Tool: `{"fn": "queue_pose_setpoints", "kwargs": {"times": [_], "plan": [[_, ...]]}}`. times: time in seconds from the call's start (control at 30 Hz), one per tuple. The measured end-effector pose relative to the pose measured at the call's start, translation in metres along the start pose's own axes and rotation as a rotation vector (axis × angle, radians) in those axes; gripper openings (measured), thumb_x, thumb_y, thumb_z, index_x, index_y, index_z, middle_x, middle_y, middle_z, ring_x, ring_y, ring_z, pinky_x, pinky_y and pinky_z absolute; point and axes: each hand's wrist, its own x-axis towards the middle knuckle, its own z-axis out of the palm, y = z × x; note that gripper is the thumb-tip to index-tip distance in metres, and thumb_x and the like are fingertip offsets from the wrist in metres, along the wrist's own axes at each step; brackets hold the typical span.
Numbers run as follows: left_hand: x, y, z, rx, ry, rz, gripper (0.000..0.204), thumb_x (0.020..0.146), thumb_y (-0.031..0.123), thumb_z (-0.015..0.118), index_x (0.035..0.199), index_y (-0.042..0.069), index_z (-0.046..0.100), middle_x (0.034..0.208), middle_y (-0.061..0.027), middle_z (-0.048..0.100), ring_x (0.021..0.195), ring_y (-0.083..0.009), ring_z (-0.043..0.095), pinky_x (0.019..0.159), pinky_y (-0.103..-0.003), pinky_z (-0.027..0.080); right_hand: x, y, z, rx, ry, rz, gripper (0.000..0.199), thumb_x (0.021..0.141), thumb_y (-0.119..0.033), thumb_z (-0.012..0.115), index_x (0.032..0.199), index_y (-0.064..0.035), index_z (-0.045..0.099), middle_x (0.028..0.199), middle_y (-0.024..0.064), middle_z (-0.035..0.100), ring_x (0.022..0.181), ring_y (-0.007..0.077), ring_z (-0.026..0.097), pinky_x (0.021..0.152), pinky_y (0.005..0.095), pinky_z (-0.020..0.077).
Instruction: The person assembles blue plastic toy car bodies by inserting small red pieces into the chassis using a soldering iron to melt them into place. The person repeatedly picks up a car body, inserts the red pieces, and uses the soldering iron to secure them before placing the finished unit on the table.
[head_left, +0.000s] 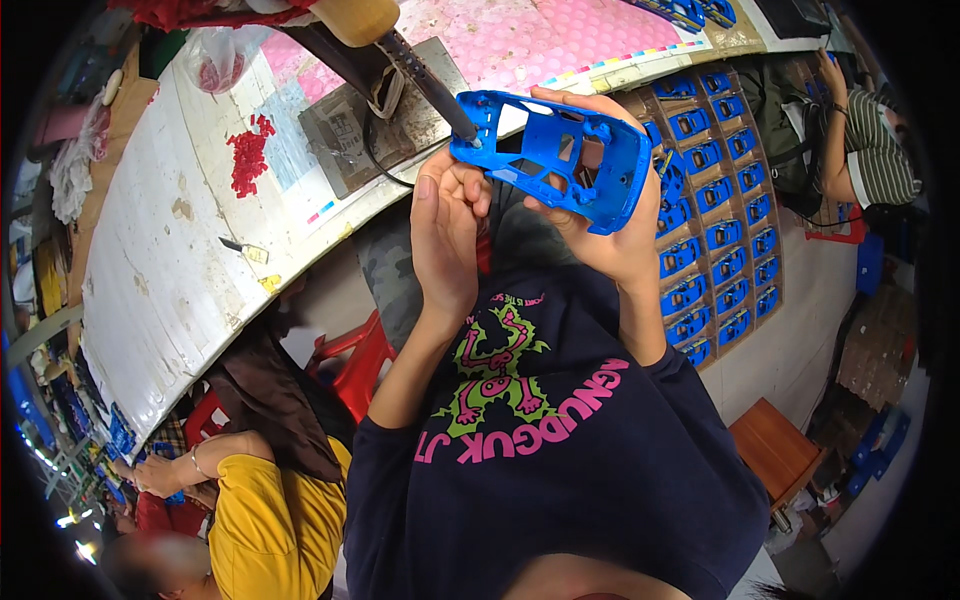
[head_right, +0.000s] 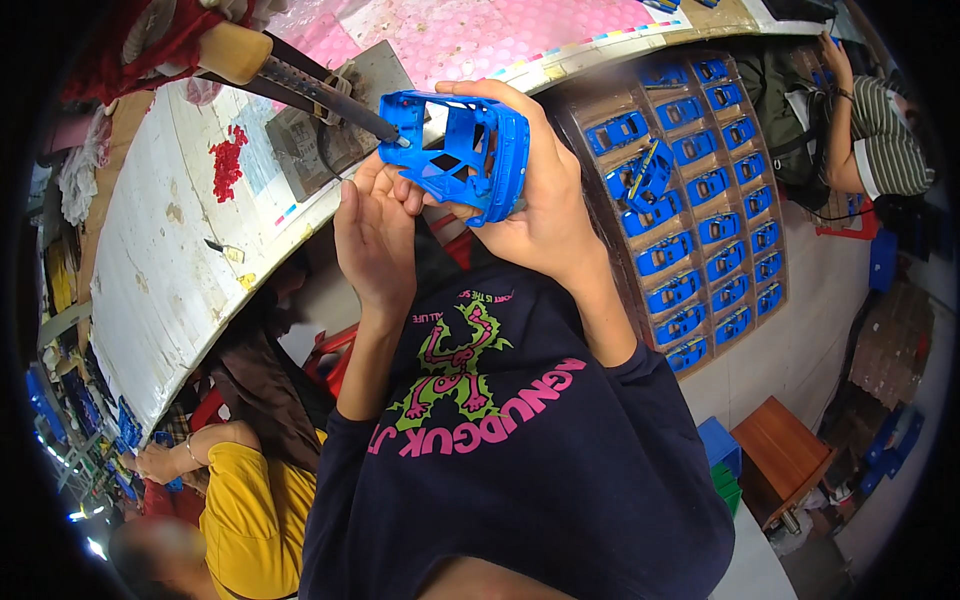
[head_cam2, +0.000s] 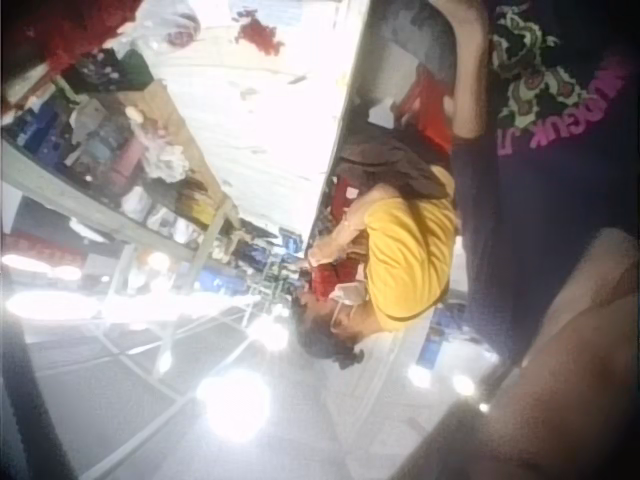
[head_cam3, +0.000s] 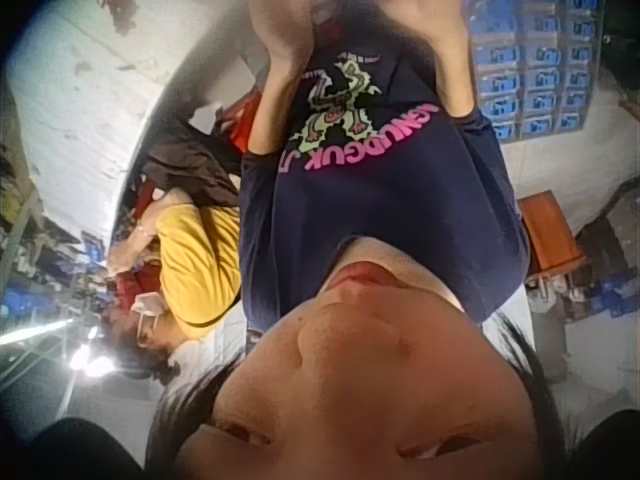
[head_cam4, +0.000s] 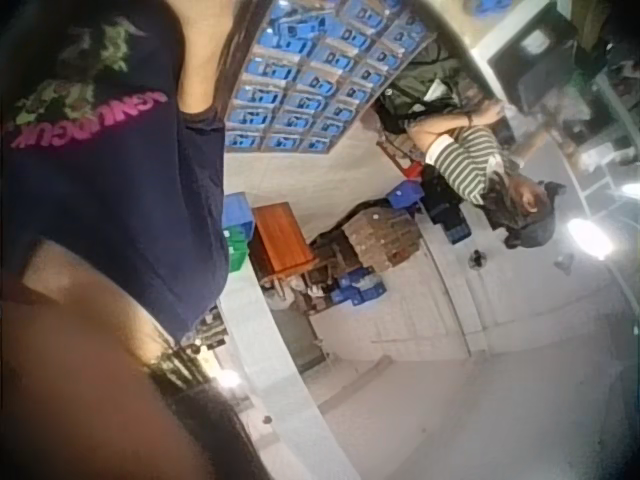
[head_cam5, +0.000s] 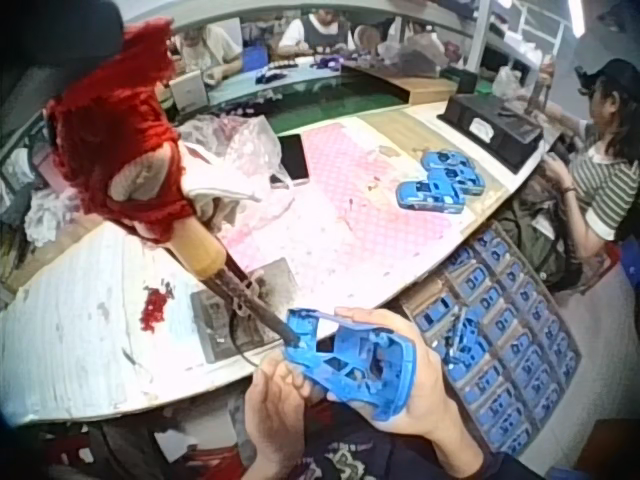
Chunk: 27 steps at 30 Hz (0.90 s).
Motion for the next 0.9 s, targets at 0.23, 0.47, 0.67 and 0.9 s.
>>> {"fn": "queue_pose_setpoints", "kwargs": {"times": [0.23, 0.47, 0.67, 0.9], "plan": [[0.000, 0.002, 0.002, 0.009, 0.008, -0.001, 0.048, 0.090, 0.036, 0.027, 0.113, -0.004, 0.040, 0.077, -0.0026, 0.040, 0.070, -0.0101, 0.034, 0.066, -0.023, 0.029, 0.000, -0.003, 0.001, 0.015, 0.010, 0.032, 0.068, 0.067, -0.015, 0.074, 0.120, 0.0016, 0.035, 0.119, 0.0196, 0.046, 0.104, 0.0220, 0.051, 0.085, 0.0311, 0.0439], [0.001, 0.002, 0.002, 0.019, 0.012, -0.005, 0.049, 0.090, 0.037, 0.026, 0.113, -0.004, 0.040, 0.076, -0.0022, 0.039, 0.069, -0.0101, 0.033, 0.066, -0.023, 0.029, 0.000, 0.000, 0.001, -0.018, 0.010, -0.018, 0.069, 0.066, -0.017, 0.075, 0.120, 0.0007, 0.035, 0.119, 0.0198, 0.046, 0.104, 0.0218, 0.051, 0.083, 0.0305, 0.0451], [0.000, 0.001, 0.001, 0.036, 0.021, -0.011, 0.050, 0.090, 0.038, 0.025, 0.113, -0.003, 0.040, 0.076, -0.0016, 0.039, 0.068, -0.0096, 0.034, 0.064, -0.022, 0.028, 0.001, -0.003, 0.001, -0.002, -0.007, 0.019, 0.069, 0.067, -0.018, 0.074, 0.120, 0.0015, 0.034, 0.119, 0.0191, 0.046, 0.103, 0.0217, 0.051, 0.082, 0.0302, 0.0450], [-0.034, -0.017, -0.014, 0.163, 0.072, -0.181, 0.034, 0.089, 0.020, 0.041, 0.116, -0.001, 0.041, 0.071, 0.0012, 0.038, 0.062, -0.0065, 0.035, 0.056, -0.019, 0.028, -0.040, 0.016, -0.002, 0.005, 0.156, 0.258, 0.061, 0.064, -0.013, 0.074, 0.112, 0.0026, 0.039, 0.106, 0.0143, 0.048, 0.098, 0.0222, 0.051, 0.084, 0.0313, 0.0406]]}}
